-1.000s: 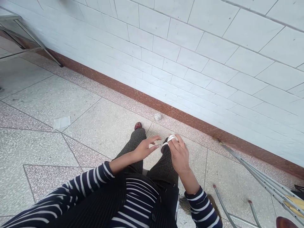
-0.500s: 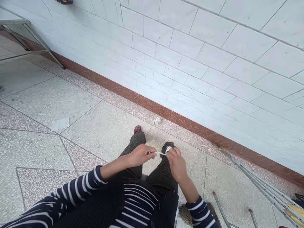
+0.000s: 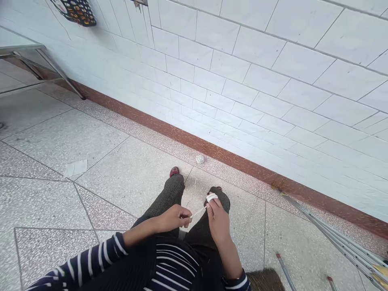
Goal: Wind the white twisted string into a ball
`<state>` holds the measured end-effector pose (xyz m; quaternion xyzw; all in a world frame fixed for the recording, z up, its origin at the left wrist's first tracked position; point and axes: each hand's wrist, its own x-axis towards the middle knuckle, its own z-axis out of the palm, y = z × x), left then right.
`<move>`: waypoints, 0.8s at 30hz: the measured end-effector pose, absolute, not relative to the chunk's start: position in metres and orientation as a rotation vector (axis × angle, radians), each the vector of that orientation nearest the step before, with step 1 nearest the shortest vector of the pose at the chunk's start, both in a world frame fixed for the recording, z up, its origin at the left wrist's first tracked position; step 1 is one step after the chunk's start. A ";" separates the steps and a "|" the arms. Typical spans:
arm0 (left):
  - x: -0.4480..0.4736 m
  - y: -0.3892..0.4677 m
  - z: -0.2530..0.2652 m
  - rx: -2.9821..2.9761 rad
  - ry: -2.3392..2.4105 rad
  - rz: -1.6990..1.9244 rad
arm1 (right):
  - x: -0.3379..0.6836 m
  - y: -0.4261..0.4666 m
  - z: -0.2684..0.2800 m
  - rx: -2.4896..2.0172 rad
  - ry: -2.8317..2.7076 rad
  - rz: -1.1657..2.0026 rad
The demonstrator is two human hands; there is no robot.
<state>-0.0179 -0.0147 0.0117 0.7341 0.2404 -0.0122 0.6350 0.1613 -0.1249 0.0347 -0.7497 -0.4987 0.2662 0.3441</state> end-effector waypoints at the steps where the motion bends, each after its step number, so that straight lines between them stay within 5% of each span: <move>1: -0.020 -0.012 0.016 1.748 0.559 -0.012 | 0.160 -0.128 0.026 -2.001 -1.353 0.708; 9: -0.017 0.018 0.036 1.978 0.535 0.180 | 0.124 -0.148 0.043 -1.295 -1.177 1.477; 18: -0.010 -0.006 0.025 2.182 0.457 0.060 | 0.148 -0.132 0.016 -2.004 -1.331 1.047; 24: -0.015 0.013 0.037 2.364 0.402 0.151 | 0.131 -0.154 0.027 -1.457 -1.168 1.760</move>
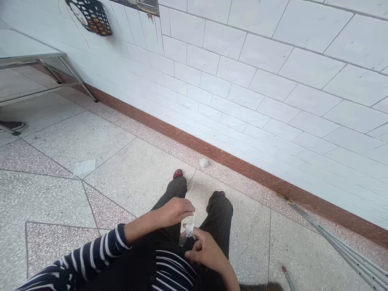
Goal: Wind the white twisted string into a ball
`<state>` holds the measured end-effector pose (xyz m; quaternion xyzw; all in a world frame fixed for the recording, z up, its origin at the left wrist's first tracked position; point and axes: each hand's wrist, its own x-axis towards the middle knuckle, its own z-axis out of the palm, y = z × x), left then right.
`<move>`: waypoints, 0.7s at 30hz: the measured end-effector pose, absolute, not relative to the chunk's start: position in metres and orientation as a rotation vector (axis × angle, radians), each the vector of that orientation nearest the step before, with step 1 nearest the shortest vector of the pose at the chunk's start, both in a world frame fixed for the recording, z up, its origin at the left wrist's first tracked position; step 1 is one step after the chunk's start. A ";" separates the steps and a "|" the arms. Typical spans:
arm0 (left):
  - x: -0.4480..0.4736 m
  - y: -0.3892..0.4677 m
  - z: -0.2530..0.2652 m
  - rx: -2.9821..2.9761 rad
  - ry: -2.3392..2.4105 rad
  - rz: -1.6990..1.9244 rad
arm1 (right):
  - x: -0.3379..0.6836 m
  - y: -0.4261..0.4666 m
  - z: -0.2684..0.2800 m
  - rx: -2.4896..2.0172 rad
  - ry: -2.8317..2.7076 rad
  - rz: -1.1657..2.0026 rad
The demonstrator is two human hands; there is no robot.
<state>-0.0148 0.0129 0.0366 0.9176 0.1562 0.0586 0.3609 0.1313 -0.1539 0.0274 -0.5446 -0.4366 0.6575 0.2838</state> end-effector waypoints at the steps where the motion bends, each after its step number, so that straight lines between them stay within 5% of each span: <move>1: -0.015 0.014 0.035 2.320 0.419 0.157 | 0.132 -0.156 0.038 -1.275 -1.076 1.833; 5: -0.013 0.002 0.027 2.110 0.469 0.038 | 0.146 -0.152 0.065 -1.118 -0.896 1.588; 11: -0.016 -0.011 0.037 2.229 0.332 0.055 | 0.144 -0.147 0.034 -1.976 -1.248 1.195; 17: -0.022 0.002 0.031 2.311 0.358 0.106 | 0.128 -0.164 0.046 -1.432 -1.130 1.830; 21: -0.020 -0.004 0.025 2.135 0.408 0.081 | 0.141 -0.155 0.064 -1.305 -0.968 1.680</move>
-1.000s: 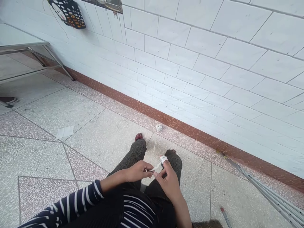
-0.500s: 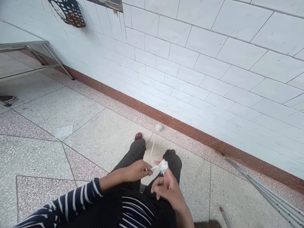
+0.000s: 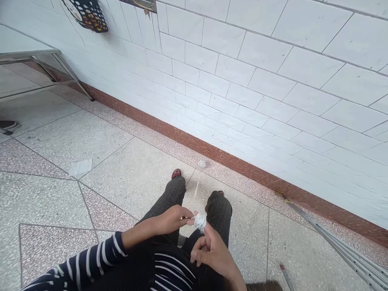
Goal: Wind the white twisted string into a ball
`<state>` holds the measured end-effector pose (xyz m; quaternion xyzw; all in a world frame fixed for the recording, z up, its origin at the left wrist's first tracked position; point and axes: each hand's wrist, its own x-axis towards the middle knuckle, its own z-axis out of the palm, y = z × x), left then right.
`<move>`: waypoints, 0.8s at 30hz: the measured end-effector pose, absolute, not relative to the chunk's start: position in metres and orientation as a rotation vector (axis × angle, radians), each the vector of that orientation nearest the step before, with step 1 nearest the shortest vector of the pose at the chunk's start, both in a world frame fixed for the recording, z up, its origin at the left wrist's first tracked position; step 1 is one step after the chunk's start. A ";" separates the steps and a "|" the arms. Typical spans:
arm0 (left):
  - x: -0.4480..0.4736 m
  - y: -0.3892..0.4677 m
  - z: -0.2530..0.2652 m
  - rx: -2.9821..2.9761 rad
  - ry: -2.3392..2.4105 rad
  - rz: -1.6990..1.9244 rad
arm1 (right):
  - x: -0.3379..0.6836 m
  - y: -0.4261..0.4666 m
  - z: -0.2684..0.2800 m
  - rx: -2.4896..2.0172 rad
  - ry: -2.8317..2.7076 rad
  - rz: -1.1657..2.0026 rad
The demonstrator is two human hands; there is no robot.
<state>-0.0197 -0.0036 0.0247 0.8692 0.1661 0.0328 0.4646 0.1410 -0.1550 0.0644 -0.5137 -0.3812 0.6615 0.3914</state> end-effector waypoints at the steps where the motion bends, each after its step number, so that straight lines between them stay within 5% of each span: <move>1: -0.018 -0.005 0.025 2.117 0.404 0.070 | 0.145 -0.151 0.063 -1.394 -0.976 1.591; 5: -0.012 -0.004 0.032 2.256 0.382 0.082 | 0.148 -0.140 0.037 -1.907 -1.163 1.210; 8: -0.009 0.005 0.032 2.423 0.404 0.142 | 0.144 -0.141 0.022 -2.059 -1.314 1.208; 14: -0.014 0.008 0.027 2.347 0.321 0.149 | 0.149 -0.145 0.041 -1.420 -1.082 1.850; 24: -0.015 0.014 -0.014 2.122 0.625 0.057 | 0.142 -0.127 0.067 -1.094 -0.816 1.522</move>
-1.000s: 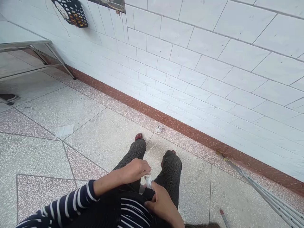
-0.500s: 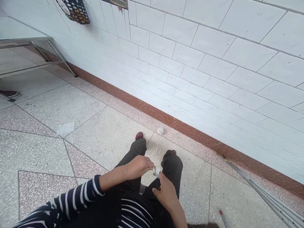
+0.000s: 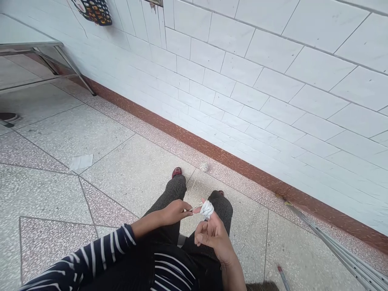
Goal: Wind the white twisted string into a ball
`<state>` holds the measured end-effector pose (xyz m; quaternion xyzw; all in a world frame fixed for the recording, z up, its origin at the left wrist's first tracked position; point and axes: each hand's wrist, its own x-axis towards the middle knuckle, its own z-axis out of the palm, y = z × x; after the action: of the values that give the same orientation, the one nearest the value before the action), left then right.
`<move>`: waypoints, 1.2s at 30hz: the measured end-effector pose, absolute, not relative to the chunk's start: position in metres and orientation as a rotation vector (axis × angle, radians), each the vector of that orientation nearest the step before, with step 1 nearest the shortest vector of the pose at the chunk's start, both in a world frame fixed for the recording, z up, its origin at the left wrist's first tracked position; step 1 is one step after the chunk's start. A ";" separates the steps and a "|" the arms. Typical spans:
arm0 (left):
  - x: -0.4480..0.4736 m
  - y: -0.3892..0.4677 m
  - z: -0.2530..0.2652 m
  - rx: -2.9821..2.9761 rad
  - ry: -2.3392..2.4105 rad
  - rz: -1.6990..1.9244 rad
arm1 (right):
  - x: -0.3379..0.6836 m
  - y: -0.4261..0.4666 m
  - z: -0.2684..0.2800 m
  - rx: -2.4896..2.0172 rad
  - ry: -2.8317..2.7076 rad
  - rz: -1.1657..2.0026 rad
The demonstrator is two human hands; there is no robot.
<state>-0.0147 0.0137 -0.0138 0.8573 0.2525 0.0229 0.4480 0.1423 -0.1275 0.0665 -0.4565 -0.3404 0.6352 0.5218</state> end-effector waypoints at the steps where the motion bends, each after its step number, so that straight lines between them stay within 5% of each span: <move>1: -0.014 0.016 -0.016 2.148 0.665 0.035 | 0.142 -0.124 0.069 -1.101 -0.815 1.480; 12: -0.016 0.000 0.036 2.457 0.364 0.162 | 0.146 -0.139 0.019 -2.144 -1.267 1.056; 18: -0.013 0.009 0.031 2.344 0.324 0.178 | 0.129 -0.155 0.037 -1.419 -1.074 1.854; 23: -0.015 0.004 0.021 2.038 0.427 0.107 | 0.144 -0.154 0.074 -1.085 -0.894 1.709; 30: -0.020 -0.011 0.017 2.298 0.398 0.096 | 0.150 -0.139 0.045 -2.021 -1.203 1.199; 36: -0.015 0.004 0.026 2.110 0.391 0.221 | 0.133 -0.146 0.036 -1.413 -1.157 1.871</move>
<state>-0.0151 0.0043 0.0260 0.8619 0.1596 0.0903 0.4727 0.1326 -0.1464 0.0356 -0.5219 -0.4272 0.6910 0.2602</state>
